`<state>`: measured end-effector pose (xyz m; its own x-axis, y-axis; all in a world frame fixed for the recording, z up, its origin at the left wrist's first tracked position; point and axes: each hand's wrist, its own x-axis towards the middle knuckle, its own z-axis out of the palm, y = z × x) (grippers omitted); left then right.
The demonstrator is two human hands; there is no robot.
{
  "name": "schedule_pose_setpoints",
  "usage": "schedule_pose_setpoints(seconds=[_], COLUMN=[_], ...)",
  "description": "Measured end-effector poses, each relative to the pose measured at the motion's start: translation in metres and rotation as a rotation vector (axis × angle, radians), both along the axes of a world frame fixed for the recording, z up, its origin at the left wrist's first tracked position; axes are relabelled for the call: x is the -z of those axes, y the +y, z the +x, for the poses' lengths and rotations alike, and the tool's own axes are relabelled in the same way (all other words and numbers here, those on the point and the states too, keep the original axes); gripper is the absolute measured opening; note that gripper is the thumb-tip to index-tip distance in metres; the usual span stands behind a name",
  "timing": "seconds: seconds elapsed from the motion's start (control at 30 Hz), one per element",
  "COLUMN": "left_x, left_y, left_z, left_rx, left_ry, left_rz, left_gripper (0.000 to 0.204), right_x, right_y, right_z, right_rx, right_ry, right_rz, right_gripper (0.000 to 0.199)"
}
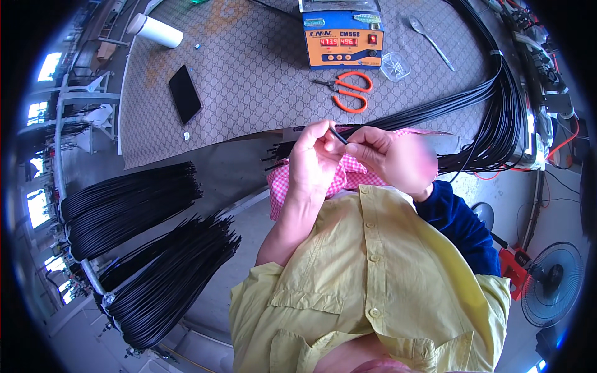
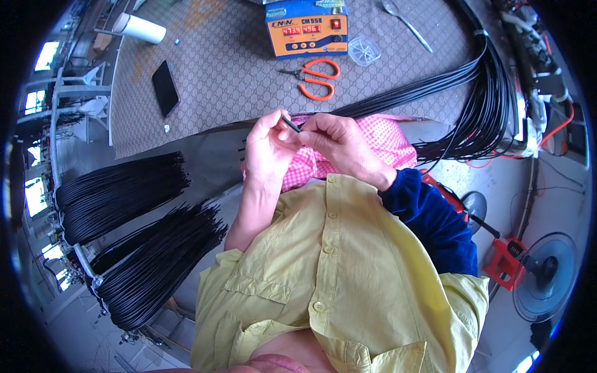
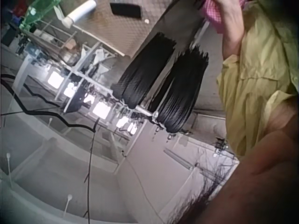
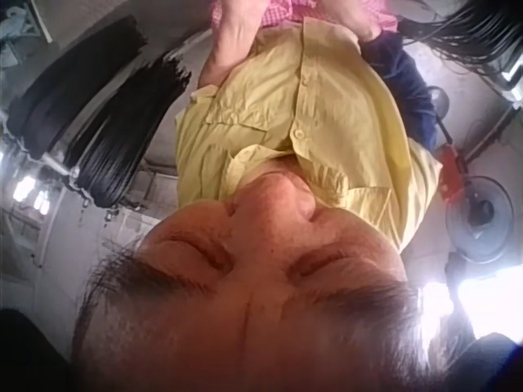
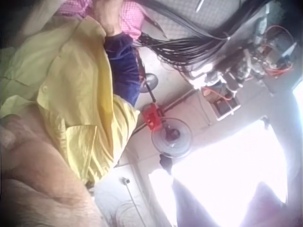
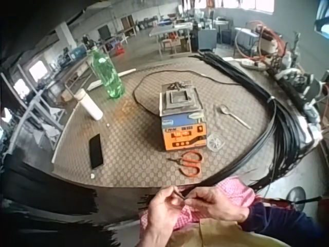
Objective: Processing electrical wires using a benchtop machine and manual manipulation.
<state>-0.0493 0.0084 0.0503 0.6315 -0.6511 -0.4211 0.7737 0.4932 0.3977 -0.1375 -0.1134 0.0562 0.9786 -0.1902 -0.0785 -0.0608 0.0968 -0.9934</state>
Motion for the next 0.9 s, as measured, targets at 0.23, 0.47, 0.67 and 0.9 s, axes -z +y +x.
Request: schedule_pose_setpoints(seconds=[0.23, 0.47, 0.67, 0.9], left_x=[0.003, -0.015, -0.011, -0.001], left_y=[0.003, 0.008, 0.001, -0.005], left_z=[0.002, -0.001, -0.005, -0.01], left_rx=[0.04, 0.052, -0.039, 0.032], left_ry=[-0.032, -0.44, -0.331, -0.1], left_rz=[-0.004, 0.388, 0.032, -0.244], left_gripper=[0.019, 0.01, 0.01, 0.011], right_x=[-0.006, -0.007, -0.004, 0.0], right_y=[-0.017, -0.018, -0.018, -0.019], right_z=[-0.002, -0.002, 0.0, 0.001], right_rx=[-0.01, -0.065, -0.111, -0.151], right_ry=[0.309, 0.307, 0.271, 0.281], right_rz=[0.628, 0.387, 0.725, 0.865], right_gripper=[0.016, 0.017, 0.017, 0.016])
